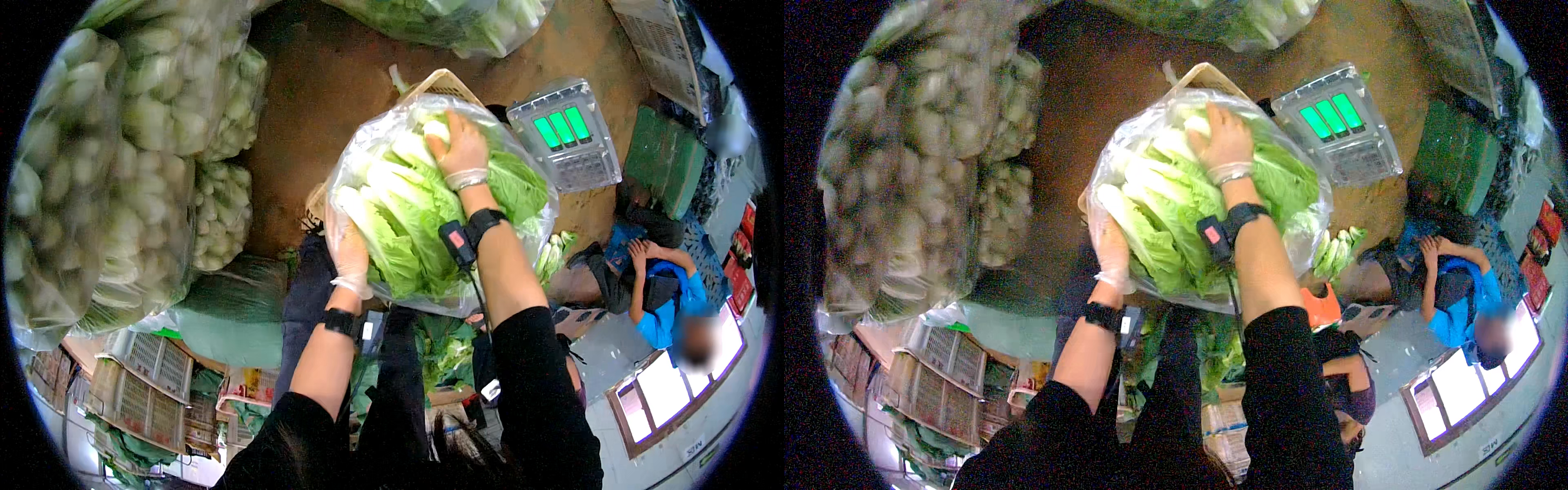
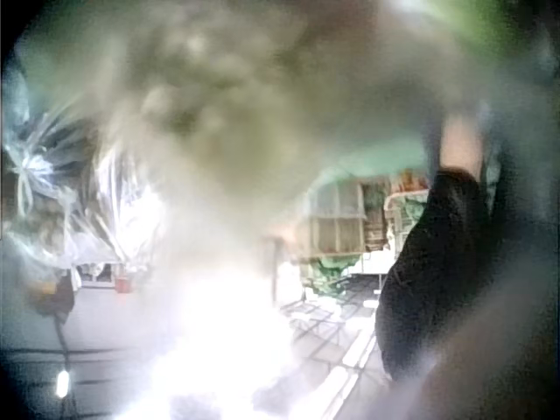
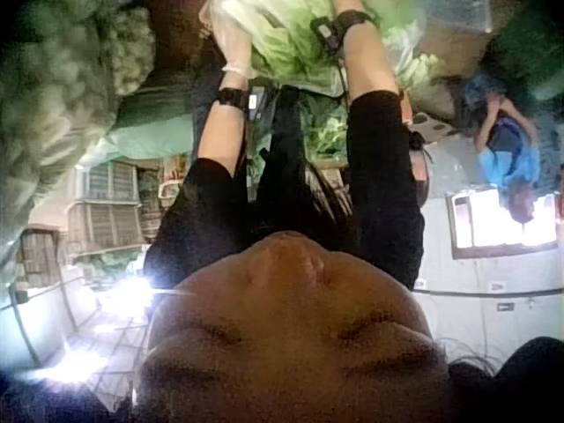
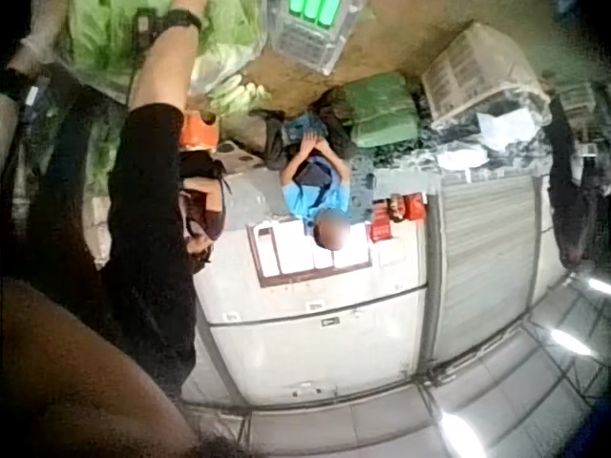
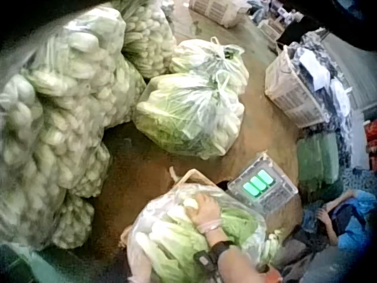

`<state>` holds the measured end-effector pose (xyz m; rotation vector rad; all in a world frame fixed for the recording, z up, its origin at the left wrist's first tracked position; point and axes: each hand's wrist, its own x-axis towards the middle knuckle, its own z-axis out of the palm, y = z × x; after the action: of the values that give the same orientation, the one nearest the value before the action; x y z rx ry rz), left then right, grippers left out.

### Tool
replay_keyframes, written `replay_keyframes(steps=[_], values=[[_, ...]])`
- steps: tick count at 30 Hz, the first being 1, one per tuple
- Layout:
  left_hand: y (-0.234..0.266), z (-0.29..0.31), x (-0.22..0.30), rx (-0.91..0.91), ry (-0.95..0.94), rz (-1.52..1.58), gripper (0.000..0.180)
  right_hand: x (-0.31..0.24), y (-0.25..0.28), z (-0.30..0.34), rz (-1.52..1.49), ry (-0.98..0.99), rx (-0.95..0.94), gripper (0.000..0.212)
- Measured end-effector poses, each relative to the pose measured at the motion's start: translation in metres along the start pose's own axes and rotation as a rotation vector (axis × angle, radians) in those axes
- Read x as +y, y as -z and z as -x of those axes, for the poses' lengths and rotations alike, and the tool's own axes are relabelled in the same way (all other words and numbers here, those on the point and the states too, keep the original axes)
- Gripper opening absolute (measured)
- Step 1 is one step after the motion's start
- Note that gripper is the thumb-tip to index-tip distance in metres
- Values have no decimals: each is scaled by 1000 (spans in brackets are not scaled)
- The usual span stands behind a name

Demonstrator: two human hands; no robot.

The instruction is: The person selects heads of Chinese cabbage from a pile, places them into a plastic bag on a digital scale, ties the bag closed, and sets it aside.

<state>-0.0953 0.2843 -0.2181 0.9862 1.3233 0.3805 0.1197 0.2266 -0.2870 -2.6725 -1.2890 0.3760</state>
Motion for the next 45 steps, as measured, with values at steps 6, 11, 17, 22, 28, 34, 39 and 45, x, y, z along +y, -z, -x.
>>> replay_keyframes(steps=[6, 11, 17, 22, 28, 34, 39, 45], values=[[5, 21, -29, 18, 489, 390, 58, -29, 44, -3, 280, -281, -93, 69], [-29, 18, -85, 15, 477, 104, 48, -38, 8, 65, 63, -343, -11, 88], [14, -4, -131, -50, 319, -513, 46, -62, 49, 51, 94, -281, -111, 99], [21, -10, -106, -207, 12, -587, 44, -99, 71, 75, -14, -174, -463, 99], [30, -30, 44, -508, -151, -1263, 40, -58, 22, 109, -6, -117, -438, 94], [-23, -87, 63, -340, -350, -965, 27, -59, 12, 114, -3, -95, -374, 90], [-30, -128, 33, -224, -435, -1470, 45, -61, 8, 113, -43, -32, -280, 88], [-41, -135, 54, -470, -64, -1560, 33, -54, 10, 120, -14, -84, -465, 86]])
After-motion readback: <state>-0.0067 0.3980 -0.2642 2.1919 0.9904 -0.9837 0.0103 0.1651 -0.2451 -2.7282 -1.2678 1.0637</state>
